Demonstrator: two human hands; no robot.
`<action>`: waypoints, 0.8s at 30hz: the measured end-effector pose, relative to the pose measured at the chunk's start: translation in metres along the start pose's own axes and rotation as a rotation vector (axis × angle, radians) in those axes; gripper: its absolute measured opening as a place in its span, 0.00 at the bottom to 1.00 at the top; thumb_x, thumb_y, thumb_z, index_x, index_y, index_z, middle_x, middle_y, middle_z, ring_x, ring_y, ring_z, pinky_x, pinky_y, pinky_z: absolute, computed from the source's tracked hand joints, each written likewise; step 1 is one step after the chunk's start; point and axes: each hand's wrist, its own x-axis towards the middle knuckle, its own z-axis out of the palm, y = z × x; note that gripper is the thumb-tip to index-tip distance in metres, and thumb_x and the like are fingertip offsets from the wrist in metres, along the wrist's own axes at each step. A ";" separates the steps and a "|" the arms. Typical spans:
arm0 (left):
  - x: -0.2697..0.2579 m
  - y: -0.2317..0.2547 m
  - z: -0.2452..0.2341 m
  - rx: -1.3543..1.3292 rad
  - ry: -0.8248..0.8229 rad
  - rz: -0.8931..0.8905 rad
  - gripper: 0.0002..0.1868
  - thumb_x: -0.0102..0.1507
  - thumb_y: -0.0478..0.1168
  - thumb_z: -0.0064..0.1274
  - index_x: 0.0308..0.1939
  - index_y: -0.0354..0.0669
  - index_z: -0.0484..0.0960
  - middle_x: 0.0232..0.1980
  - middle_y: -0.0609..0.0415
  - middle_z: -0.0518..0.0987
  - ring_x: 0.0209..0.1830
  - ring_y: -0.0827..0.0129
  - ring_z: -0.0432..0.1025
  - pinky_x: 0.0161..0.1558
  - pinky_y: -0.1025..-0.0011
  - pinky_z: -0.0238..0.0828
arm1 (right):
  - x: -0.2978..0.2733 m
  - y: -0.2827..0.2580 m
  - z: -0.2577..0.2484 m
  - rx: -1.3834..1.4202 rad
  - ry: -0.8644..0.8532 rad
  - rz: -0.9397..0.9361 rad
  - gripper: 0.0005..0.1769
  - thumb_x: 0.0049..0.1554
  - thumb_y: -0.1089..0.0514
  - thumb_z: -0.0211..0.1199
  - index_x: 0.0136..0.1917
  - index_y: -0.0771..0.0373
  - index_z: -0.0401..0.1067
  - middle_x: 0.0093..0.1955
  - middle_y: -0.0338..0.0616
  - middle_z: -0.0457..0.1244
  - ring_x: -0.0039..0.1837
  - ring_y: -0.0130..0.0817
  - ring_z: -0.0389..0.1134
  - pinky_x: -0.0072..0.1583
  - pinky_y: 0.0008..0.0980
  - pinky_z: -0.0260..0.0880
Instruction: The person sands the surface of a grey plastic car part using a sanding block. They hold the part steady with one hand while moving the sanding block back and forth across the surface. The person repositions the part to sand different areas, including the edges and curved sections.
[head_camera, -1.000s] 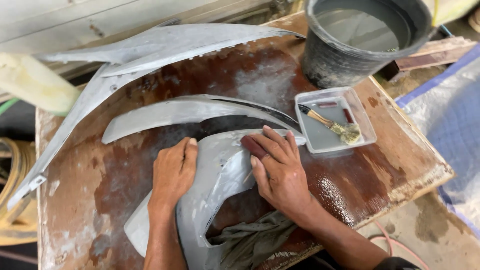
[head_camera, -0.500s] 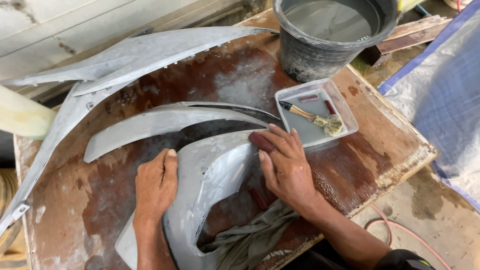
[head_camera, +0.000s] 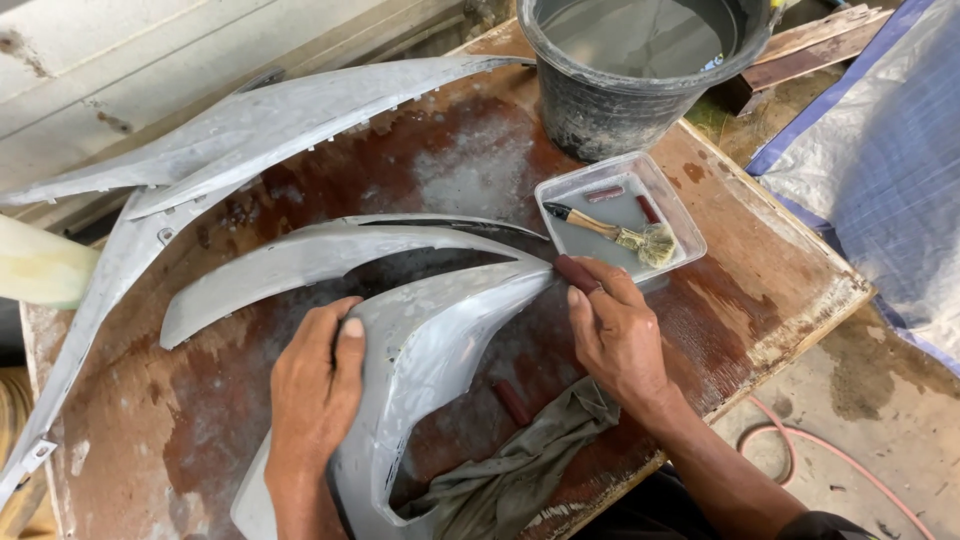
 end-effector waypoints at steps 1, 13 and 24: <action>0.000 0.001 0.003 0.003 -0.006 0.000 0.17 0.68 0.42 0.43 0.55 0.37 0.80 0.50 0.49 0.83 0.34 0.62 0.76 0.38 0.65 0.73 | -0.001 0.005 0.006 0.002 0.001 0.006 0.10 0.59 0.67 0.57 0.39 0.77 0.75 0.64 0.56 0.66 0.51 0.37 0.70 0.48 0.30 0.72; 0.000 0.006 0.005 -0.050 0.041 0.016 0.17 0.68 0.43 0.48 0.56 0.38 0.82 0.36 0.53 0.77 0.23 0.69 0.61 0.28 0.70 0.62 | -0.012 0.001 0.029 -0.009 -0.001 -0.129 0.14 0.60 0.67 0.56 0.57 0.77 0.74 0.69 0.56 0.62 0.74 0.54 0.57 0.73 0.50 0.59; -0.002 -0.003 0.001 -0.039 0.046 0.142 0.17 0.72 0.49 0.42 0.56 0.49 0.82 0.36 0.49 0.77 0.31 0.55 0.76 0.32 0.60 0.74 | -0.038 0.038 0.092 -0.135 0.020 -0.408 0.17 0.66 0.44 0.54 0.63 0.44 0.77 0.81 0.47 0.52 0.84 0.63 0.38 0.78 0.68 0.31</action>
